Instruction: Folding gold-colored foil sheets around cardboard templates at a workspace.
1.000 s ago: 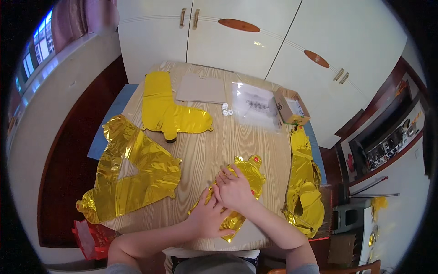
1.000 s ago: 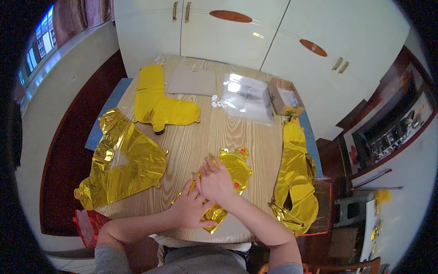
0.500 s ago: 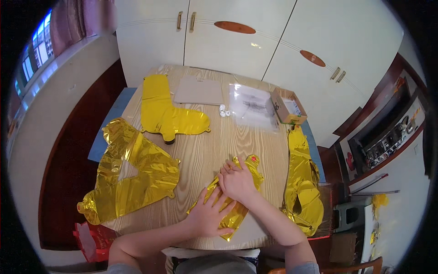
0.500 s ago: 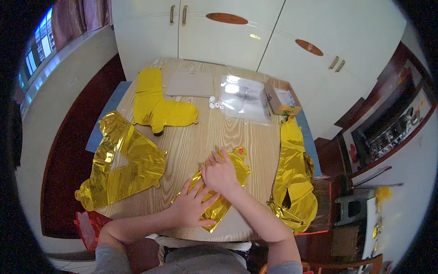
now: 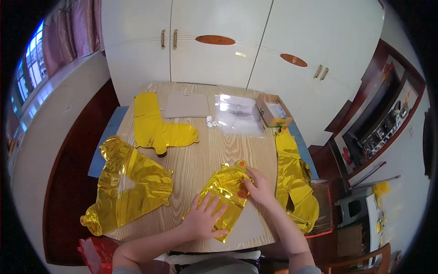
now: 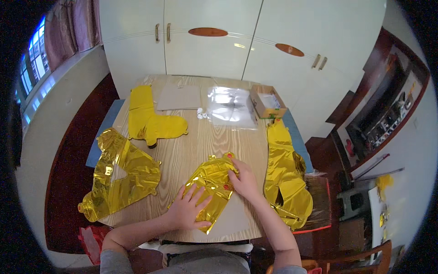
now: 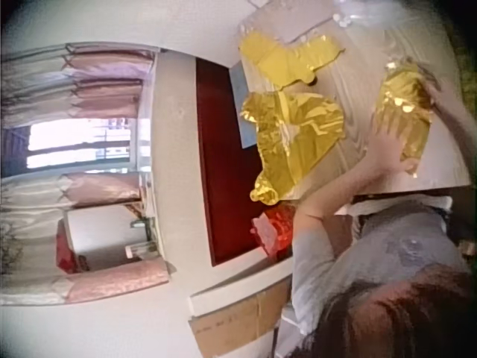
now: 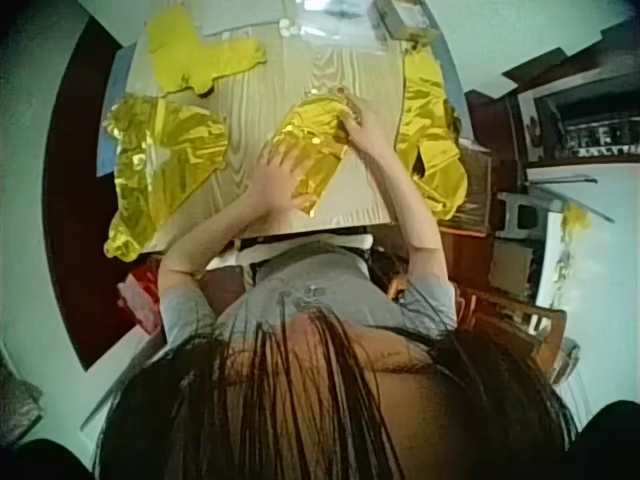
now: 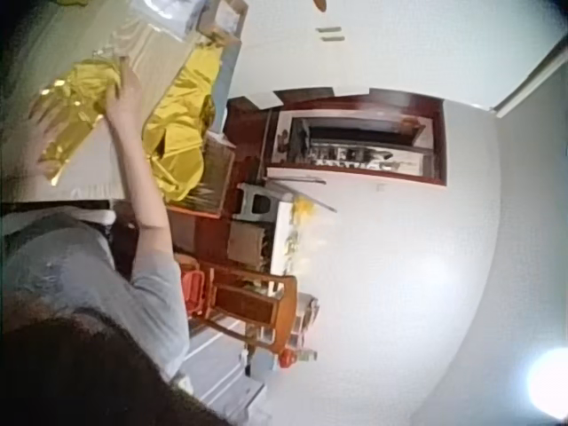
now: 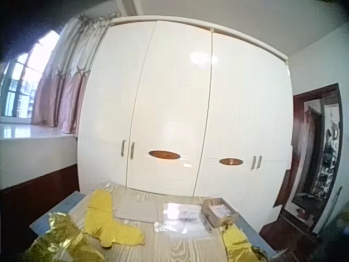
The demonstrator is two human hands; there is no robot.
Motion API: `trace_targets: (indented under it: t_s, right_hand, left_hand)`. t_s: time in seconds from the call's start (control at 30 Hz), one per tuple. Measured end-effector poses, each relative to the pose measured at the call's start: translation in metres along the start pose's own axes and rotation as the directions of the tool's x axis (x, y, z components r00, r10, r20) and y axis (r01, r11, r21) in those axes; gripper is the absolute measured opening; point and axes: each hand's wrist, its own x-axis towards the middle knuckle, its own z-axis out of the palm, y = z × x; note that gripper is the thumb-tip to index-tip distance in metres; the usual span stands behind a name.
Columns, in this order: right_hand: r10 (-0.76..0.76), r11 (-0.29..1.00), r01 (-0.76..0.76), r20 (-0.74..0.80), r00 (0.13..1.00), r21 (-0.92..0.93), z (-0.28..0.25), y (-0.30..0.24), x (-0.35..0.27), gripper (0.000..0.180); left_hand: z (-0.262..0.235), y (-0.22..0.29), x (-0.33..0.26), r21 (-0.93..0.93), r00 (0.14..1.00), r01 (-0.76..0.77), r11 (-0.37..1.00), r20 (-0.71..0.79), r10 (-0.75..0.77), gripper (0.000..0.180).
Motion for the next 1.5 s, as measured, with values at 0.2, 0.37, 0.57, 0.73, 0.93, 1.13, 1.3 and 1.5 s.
trace_targets:
  t_s: [0.2,0.37,0.57,0.73,0.93,1.13,1.3,1.5]
  right_hand:
    - [0.304,0.874,-0.296,0.042,0.952,0.386,-0.003,0.034,-0.022,0.054]
    - [0.075,0.995,-0.078,0.041,0.996,0.059,-0.018,0.014,-0.051,0.054]
    - [-0.264,0.87,0.384,0.364,0.893,-0.309,-0.046,-0.048,-0.113,0.066]
    - [-0.255,0.823,0.458,0.5,0.827,-0.336,-0.037,-0.038,-0.158,0.075]
    - [-0.267,0.767,0.468,0.446,0.854,-0.438,-0.034,-0.035,-0.177,0.064]
    - [-0.42,0.629,0.541,0.341,0.841,-0.558,-0.058,-0.018,-0.212,0.039]
    - [-0.54,0.65,0.537,0.171,0.824,-0.538,-0.11,-0.022,-0.226,0.017]
    - [-0.611,0.733,0.485,-0.147,0.778,-0.477,-0.138,-0.027,-0.203,0.012]
  left_hand:
    - [0.006,0.0,0.0,0.06,1.0,-0.007,0.998,0.0,0.007,0.086]
    - [0.004,0.001,-0.001,0.07,0.998,0.012,0.997,0.063,-0.016,0.085]
    - [0.001,0.006,-0.006,0.065,0.994,0.054,0.996,0.094,-0.06,0.085]
    - [0.003,0.007,-0.008,0.032,0.991,0.094,0.995,0.092,-0.097,0.085]
    - [0.001,0.009,-0.01,0.054,0.977,0.147,0.988,0.147,-0.154,0.088]
    - [0.001,0.01,-0.011,0.072,0.968,0.209,0.975,0.124,-0.216,0.085]
    - [0.006,0.017,-0.009,0.08,0.962,0.243,0.967,0.11,-0.25,0.084]
    - [0.003,0.021,-0.007,-0.092,0.957,0.281,0.955,-0.043,-0.286,0.077]
